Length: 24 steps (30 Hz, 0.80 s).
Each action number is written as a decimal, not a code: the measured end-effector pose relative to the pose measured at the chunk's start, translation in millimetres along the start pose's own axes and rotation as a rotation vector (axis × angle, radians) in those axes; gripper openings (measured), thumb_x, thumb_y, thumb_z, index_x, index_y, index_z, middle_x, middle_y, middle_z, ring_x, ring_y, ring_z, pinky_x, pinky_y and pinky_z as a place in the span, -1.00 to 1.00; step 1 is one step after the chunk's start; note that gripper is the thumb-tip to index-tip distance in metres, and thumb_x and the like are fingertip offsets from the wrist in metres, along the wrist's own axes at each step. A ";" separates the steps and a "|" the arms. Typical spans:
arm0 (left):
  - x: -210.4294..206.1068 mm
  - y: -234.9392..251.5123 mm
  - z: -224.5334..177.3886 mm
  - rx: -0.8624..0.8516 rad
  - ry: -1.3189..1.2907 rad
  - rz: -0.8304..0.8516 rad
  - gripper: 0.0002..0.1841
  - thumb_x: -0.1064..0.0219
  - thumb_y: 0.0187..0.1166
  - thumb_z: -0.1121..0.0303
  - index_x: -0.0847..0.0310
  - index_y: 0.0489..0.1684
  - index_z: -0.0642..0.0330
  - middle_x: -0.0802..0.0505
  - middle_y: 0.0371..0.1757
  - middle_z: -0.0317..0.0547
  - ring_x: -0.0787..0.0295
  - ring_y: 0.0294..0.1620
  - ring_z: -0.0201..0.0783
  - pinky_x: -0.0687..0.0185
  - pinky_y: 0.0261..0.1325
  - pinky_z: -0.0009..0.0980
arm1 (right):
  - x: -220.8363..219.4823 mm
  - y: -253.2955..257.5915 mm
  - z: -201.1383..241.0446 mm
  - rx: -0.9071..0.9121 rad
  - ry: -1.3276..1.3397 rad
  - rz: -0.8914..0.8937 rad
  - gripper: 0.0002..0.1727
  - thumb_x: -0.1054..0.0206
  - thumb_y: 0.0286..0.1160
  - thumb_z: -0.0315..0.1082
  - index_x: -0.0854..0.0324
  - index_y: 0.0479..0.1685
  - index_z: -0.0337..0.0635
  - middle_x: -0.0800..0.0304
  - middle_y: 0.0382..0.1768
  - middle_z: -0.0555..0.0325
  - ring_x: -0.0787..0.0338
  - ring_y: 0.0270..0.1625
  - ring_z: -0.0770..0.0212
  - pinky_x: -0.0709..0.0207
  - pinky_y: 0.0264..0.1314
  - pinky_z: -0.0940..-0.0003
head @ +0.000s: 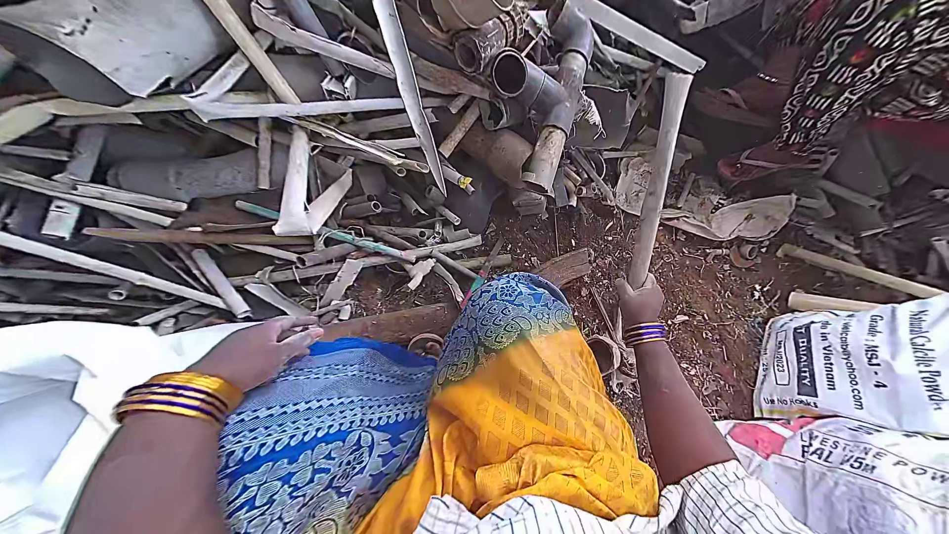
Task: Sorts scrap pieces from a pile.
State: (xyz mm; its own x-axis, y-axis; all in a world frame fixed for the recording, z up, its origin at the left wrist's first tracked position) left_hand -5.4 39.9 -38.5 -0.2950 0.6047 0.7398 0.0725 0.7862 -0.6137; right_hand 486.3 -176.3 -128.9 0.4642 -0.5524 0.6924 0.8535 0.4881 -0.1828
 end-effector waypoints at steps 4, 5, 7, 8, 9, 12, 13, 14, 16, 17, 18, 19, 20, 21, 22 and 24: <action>3.9 -2.7 2.4 -0.013 -0.005 -0.023 -0.54 -0.10 0.88 0.24 -0.40 0.64 0.30 -0.71 0.40 0.43 -0.70 0.39 0.31 -0.41 0.52 0.22 | 53.0 5.6 53.3 0.486 0.340 -0.484 -0.68 -0.41 0.34 -0.27 -0.58 -0.16 -0.40 -0.52 -0.52 0.30 -0.45 -0.53 0.62 -0.41 -0.36 0.62; 4.2 -3.5 1.3 -0.011 -0.001 -0.019 -0.53 -0.10 0.88 0.24 -0.40 0.65 0.30 -0.70 0.41 0.42 -0.69 0.40 0.31 -0.41 0.53 0.22 | 53.3 5.4 56.8 0.527 0.392 -0.514 -0.70 -0.41 0.34 -0.30 -0.57 -0.17 -0.40 -0.51 -0.54 0.35 -0.45 -0.54 0.68 -0.42 -0.38 0.70; 3.2 -4.7 -0.9 -0.002 -0.009 -0.018 -0.54 -0.10 0.88 0.23 -0.41 0.64 0.28 -0.71 0.39 0.42 -0.70 0.38 0.30 -0.41 0.52 0.22 | 34.8 2.1 41.4 0.416 0.293 -0.423 -0.69 -0.40 0.41 -0.31 -0.58 -0.09 -0.44 -0.56 -0.53 0.21 -0.51 -0.54 0.49 -0.49 -0.37 0.50; 2.4 -5.0 -0.3 0.007 -0.020 -0.020 -0.54 -0.10 0.88 0.22 -0.43 0.63 0.26 -0.72 0.36 0.42 -0.70 0.35 0.28 -0.42 0.49 0.20 | 15.7 0.4 23.5 0.286 0.186 -0.280 -0.64 -0.39 0.45 -0.33 -0.58 0.02 -0.52 -0.66 -0.44 -0.04 -0.63 -0.42 0.21 -0.54 -0.21 0.22; 3.0 -4.9 0.2 0.014 -0.027 -0.023 -0.54 -0.11 0.88 0.20 -0.43 0.63 0.25 -0.74 0.34 0.41 -0.72 0.33 0.25 -0.44 0.47 0.19 | -9.9 1.6 -2.5 0.130 0.045 -0.077 -0.58 -0.37 0.51 -0.32 -0.56 0.16 -0.55 -0.76 -0.24 -0.26 -0.76 -0.18 -0.06 -0.58 0.05 0.00; 1.8 -8.9 -5.0 0.024 -0.025 -0.013 -0.53 -0.12 0.88 0.22 -0.41 0.65 0.26 -0.74 0.36 0.40 -0.72 0.36 0.24 -0.45 0.50 0.15 | -75.3 -0.8 -93.0 -0.261 -0.399 0.496 -0.41 -0.35 0.60 -0.17 -0.46 0.48 -0.42 -0.67 0.36 -0.36 -0.67 0.46 -0.24 -0.46 0.51 -0.21; 3.3 -9.3 -8.9 0.021 -0.021 -0.014 -0.53 -0.12 0.87 0.23 -0.41 0.65 0.28 -0.74 0.37 0.40 -0.72 0.36 0.25 -0.45 0.51 0.14 | -79.1 2.4 -97.2 -0.298 -0.430 0.514 -0.41 -0.36 0.58 -0.16 -0.48 0.47 -0.38 -0.66 0.38 -0.34 -0.66 0.47 -0.24 -0.48 0.49 -0.23; 4.4 -9.4 -10.2 0.022 -0.012 -0.010 -0.53 -0.13 0.87 0.23 -0.41 0.65 0.28 -0.73 0.38 0.39 -0.72 0.36 0.25 -0.45 0.51 0.13 | -74.0 5.9 -88.5 -0.296 -0.410 0.480 -0.43 -0.37 0.57 -0.17 -0.49 0.46 -0.36 -0.67 0.36 -0.34 -0.67 0.46 -0.25 -0.49 0.46 -0.24; 2.3 -10.6 -6.8 0.021 0.004 0.003 -0.52 -0.13 0.87 0.24 -0.40 0.66 0.30 -0.72 0.38 0.42 -0.72 0.36 0.27 -0.45 0.50 0.15 | -43.9 8.1 -49.4 -0.230 -0.300 0.356 -0.46 -0.37 0.56 -0.22 -0.51 0.42 -0.39 -0.71 0.29 -0.35 -0.70 0.40 -0.23 -0.48 0.45 -0.21; 1.4 -10.7 -6.0 0.018 0.004 0.009 -0.52 -0.12 0.87 0.24 -0.39 0.66 0.31 -0.71 0.38 0.44 -0.71 0.36 0.29 -0.45 0.49 0.16 | -22.1 8.1 -25.6 -0.154 -0.221 0.260 -0.50 -0.38 0.55 -0.26 -0.54 0.36 -0.44 -0.73 0.19 -0.38 -0.73 0.30 -0.23 -0.48 0.40 -0.19; 1.6 -9.6 -6.7 0.013 -0.003 0.004 -0.53 -0.11 0.88 0.25 -0.39 0.65 0.32 -0.71 0.38 0.45 -0.71 0.36 0.30 -0.44 0.49 0.17 | 2.3 8.7 -0.1 -0.040 -0.113 0.124 -0.56 -0.40 0.49 -0.32 -0.56 0.21 -0.49 -0.74 -0.01 -0.37 -0.75 0.09 -0.21 -0.49 0.24 -0.18; 2.7 -8.1 -6.6 0.012 -0.010 -0.004 -0.53 -0.10 0.88 0.25 -0.40 0.65 0.31 -0.71 0.38 0.46 -0.71 0.37 0.31 -0.44 0.50 0.19 | 26.3 7.6 22.2 0.098 0.011 -0.041 -0.61 -0.43 0.41 -0.36 -0.57 0.08 -0.52 -0.72 -0.22 -0.32 -0.73 -0.14 -0.16 -0.52 0.02 -0.15; 3.4 -7.3 -5.6 0.014 -0.011 -0.007 -0.53 -0.09 0.89 0.25 -0.40 0.65 0.31 -0.71 0.39 0.45 -0.71 0.38 0.31 -0.43 0.51 0.19 | 47.0 5.7 39.7 0.252 0.138 -0.218 -0.67 -0.43 0.32 -0.36 -0.58 -0.06 -0.45 -0.65 -0.42 -0.11 -0.65 -0.39 0.06 -0.51 -0.23 0.03; 3.2 -7.6 -4.2 0.020 -0.012 -0.009 -0.53 -0.09 0.89 0.25 -0.39 0.66 0.30 -0.70 0.40 0.44 -0.71 0.38 0.30 -0.43 0.52 0.18 | 63.0 3.9 53.9 0.402 0.279 -0.381 -0.74 -0.39 0.24 -0.34 -0.55 -0.18 -0.31 -0.55 -0.53 0.23 -0.55 -0.53 0.39 -0.48 -0.40 0.36; 2.8 -8.1 -3.8 0.025 -0.011 -0.007 -0.53 -0.09 0.89 0.24 -0.39 0.66 0.30 -0.70 0.41 0.43 -0.70 0.38 0.29 -0.43 0.52 0.18 | 75.3 2.8 67.1 0.536 0.454 -0.486 -0.79 -0.38 0.22 -0.37 -0.50 -0.23 -0.20 -0.53 -0.54 0.46 -0.57 -0.58 0.60 -0.58 -0.47 0.56; 3.2 -7.9 -5.0 0.022 -0.007 -0.013 -0.53 -0.10 0.88 0.24 -0.40 0.65 0.30 -0.71 0.40 0.43 -0.71 0.38 0.29 -0.43 0.52 0.18 | 82.5 1.6 81.2 0.700 0.690 -0.580 -0.82 -0.36 0.26 -0.46 -0.46 -0.24 -0.12 -0.63 -0.52 0.55 -0.68 -0.56 0.62 -0.70 -0.47 0.55</action>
State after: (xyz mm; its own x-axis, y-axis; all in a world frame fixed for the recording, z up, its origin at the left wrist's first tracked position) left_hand -2.2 36.3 -29.9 -0.3026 0.5936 0.7457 0.0478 0.7909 -0.6101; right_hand 506.7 -166.2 -15.4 0.2592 -0.9655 -0.0257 0.7627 0.1883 0.6188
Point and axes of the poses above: each hand's wrist, its own y-axis towards the middle knuckle, its own x-axis out of the back of the hand, z = x × y, the point moved 4 cm from there along y, towards the middle knuckle
